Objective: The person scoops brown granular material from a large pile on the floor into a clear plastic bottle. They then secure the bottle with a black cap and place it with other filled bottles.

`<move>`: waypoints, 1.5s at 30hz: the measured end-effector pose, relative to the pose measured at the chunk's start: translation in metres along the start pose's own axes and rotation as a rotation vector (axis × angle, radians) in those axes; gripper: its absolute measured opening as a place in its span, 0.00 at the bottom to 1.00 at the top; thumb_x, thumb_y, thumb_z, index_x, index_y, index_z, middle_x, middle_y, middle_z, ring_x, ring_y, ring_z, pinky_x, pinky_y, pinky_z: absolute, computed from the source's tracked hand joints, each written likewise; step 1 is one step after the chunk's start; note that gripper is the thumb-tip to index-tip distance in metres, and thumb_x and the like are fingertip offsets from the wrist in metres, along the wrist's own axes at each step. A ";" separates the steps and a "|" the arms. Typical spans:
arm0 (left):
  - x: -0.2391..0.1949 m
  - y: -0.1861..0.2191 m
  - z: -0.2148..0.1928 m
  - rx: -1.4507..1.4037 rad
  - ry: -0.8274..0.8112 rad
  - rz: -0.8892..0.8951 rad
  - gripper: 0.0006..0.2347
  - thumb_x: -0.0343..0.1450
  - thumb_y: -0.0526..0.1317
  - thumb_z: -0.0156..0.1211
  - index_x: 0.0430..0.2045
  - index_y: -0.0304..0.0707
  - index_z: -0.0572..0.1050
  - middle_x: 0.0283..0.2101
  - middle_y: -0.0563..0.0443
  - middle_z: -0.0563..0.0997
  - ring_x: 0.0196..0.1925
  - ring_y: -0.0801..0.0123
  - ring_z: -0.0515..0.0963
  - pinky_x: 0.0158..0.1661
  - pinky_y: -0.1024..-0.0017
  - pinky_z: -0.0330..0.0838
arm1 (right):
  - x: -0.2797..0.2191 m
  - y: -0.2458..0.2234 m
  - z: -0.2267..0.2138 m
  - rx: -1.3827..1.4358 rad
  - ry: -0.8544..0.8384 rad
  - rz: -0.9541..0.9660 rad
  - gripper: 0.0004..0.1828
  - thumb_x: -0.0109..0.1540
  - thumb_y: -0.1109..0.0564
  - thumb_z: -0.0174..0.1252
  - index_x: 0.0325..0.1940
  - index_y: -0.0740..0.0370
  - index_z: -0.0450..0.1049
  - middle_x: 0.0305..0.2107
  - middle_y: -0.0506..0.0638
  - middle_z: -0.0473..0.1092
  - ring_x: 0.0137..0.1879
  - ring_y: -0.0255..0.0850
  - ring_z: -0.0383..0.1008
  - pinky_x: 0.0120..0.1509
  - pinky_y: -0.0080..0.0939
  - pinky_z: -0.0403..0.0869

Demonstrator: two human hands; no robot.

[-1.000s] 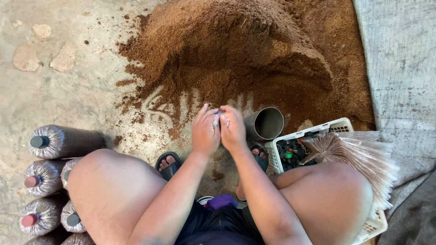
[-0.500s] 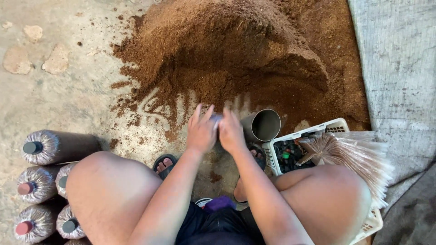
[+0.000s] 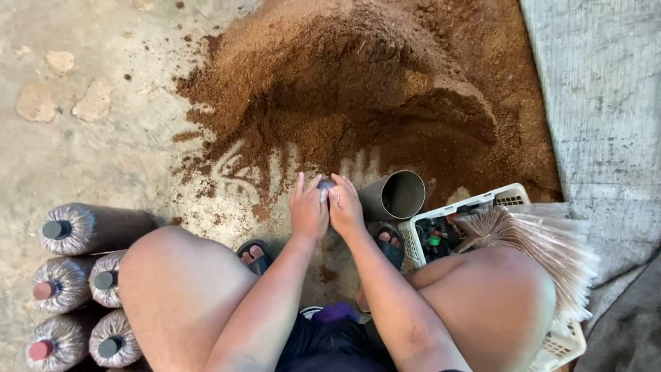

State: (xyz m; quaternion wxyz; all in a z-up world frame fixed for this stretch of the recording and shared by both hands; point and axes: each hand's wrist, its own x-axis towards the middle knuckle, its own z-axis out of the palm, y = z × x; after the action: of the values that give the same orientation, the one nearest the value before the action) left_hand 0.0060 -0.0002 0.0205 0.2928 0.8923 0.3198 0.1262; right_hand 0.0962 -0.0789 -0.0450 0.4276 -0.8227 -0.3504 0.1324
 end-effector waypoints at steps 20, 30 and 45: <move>0.021 0.022 -0.029 -0.014 0.061 0.183 0.15 0.78 0.46 0.43 0.38 0.44 0.81 0.52 0.52 0.82 0.64 0.63 0.74 0.64 0.54 0.57 | 0.013 -0.056 -0.047 -0.050 0.211 -0.129 0.09 0.66 0.60 0.52 0.40 0.63 0.79 0.53 0.57 0.74 0.63 0.56 0.70 0.69 0.52 0.65; 0.002 -0.005 -0.017 0.064 -0.394 -0.158 0.18 0.78 0.50 0.46 0.50 0.38 0.78 0.76 0.46 0.58 0.76 0.43 0.56 0.71 0.42 0.51 | -0.015 -0.003 -0.021 0.059 -0.170 0.227 0.13 0.70 0.53 0.50 0.46 0.63 0.76 0.73 0.57 0.58 0.77 0.57 0.56 0.80 0.56 0.56; 0.014 -0.030 -0.032 0.000 -0.131 -0.114 0.16 0.67 0.33 0.58 0.49 0.45 0.76 0.61 0.45 0.73 0.64 0.48 0.75 0.61 0.52 0.69 | -0.031 0.055 -0.026 0.734 -0.088 0.313 0.45 0.57 0.65 0.59 0.79 0.54 0.57 0.71 0.65 0.58 0.76 0.51 0.56 0.77 0.52 0.59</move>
State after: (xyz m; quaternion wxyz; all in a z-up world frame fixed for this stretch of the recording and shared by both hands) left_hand -0.0114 0.0421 0.0281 0.3196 0.8790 0.3502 0.0505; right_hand 0.1129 -0.1376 -0.0759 0.6524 -0.6521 -0.1683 0.3477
